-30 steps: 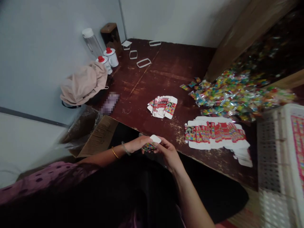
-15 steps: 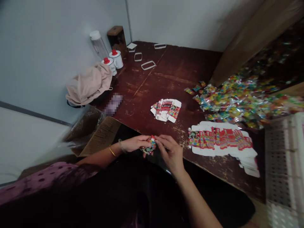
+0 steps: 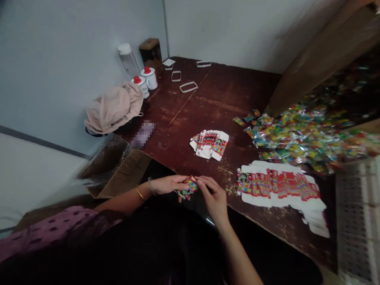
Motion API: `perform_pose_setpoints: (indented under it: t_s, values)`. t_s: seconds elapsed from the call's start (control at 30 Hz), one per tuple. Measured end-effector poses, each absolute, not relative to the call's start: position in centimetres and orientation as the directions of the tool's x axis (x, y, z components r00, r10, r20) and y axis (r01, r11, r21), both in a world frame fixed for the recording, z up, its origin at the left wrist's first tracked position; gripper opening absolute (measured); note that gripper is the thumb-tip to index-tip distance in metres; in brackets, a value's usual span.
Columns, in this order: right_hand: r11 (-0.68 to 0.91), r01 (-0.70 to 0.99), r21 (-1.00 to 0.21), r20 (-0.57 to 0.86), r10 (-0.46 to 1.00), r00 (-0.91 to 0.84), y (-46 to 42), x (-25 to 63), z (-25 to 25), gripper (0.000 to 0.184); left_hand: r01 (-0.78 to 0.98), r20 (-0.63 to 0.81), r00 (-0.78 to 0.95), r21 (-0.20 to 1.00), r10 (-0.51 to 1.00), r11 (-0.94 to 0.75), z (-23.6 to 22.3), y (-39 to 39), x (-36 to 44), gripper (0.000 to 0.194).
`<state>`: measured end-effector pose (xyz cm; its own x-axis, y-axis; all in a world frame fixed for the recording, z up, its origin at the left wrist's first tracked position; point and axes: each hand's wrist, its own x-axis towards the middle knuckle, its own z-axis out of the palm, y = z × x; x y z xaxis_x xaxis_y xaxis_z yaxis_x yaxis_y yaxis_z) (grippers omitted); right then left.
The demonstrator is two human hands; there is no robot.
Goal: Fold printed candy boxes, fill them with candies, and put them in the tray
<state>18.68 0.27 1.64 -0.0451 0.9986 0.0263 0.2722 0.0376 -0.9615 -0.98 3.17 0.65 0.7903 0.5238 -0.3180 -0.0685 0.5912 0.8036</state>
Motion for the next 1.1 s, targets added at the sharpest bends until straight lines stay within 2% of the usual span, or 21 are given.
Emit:
perform_pose_setpoints:
  t_s: [0.1,0.27,0.4,0.47,0.53,0.63,0.7,0.77,0.83,0.87,0.93,0.97,1.03,1.1]
  values:
    - [-0.018,0.222,-0.975,-0.037,0.996,-0.079,0.6,18.8,1.8,0.026,-0.077,-0.323,0.785,0.796,0.529,0.6,0.5,3.1,-0.9,0.045]
    - [0.023,0.253,-0.967,0.022,1.0,-0.009,0.4,18.5,2.1,0.025,-0.131,-0.295,0.753,0.808,0.588,0.574,1.1,3.0,-0.4,0.048]
    - [-0.146,0.106,-0.984,-0.144,0.989,0.03,0.6,18.8,2.2,0.028,-0.13,-0.258,0.74,0.852,0.621,0.508,2.2,3.5,-0.2,0.046]
    - [-0.183,0.079,-0.98,-0.182,0.983,0.01,1.0,19.0,2.3,0.031,-0.113,-0.258,0.742,0.862,0.619,0.494,2.6,3.9,-0.1,0.045]
    - [-0.129,0.127,-0.984,-0.131,0.991,-0.008,1.3,19.0,2.6,0.03,-0.096,-0.269,0.742,0.864,0.614,0.494,2.8,4.1,-0.1,0.043]
    - [0.042,0.26,-0.965,0.035,0.999,-0.029,0.8,18.3,3.0,0.027,-0.106,-0.272,0.739,0.857,0.617,0.505,2.7,3.7,-0.1,0.046]
    - [0.186,0.405,-0.895,0.182,0.982,-0.048,0.1,17.8,3.2,0.028,-0.132,-0.276,0.726,0.842,0.629,0.522,2.4,3.1,0.0,0.051]
    - [0.31,0.557,-0.77,0.3,0.947,-0.113,-0.1,17.6,3.0,0.031,-0.117,-0.306,0.722,0.83,0.62,0.546,2.1,2.7,0.0,0.054]
    - [0.375,0.638,-0.673,0.324,0.924,-0.201,1.0,18.3,2.2,0.033,-0.038,-0.35,0.659,0.868,0.666,0.494,2.1,3.0,-0.3,0.052]
    - [0.377,0.664,-0.646,0.318,0.923,-0.215,2.2,18.9,1.6,0.035,0.036,-0.358,0.577,0.909,0.734,0.415,2.3,3.7,-0.6,0.049]
    - [0.335,0.731,-0.595,0.325,0.932,-0.162,5.5,20.8,0.2,0.042,0.305,-0.279,0.309,0.935,0.909,0.183,2.7,5.7,-1.5,0.041]
    - [0.293,0.783,-0.549,0.348,0.932,-0.105,7.4,21.9,-0.7,0.049,0.483,-0.192,0.164,0.871,0.968,0.091,3.0,7.1,-2.0,0.038]
    - [0.262,0.833,-0.487,0.35,0.932,-0.089,10.9,24.1,-2.3,0.061,0.785,-0.06,-0.029,0.617,0.998,0.06,3.4,9.9,-3.1,0.037]
    - [0.311,0.818,-0.483,0.343,0.927,-0.151,13.2,25.9,-3.5,0.054,0.921,-0.049,-0.117,0.369,0.992,0.127,3.7,12.1,-3.9,0.037]
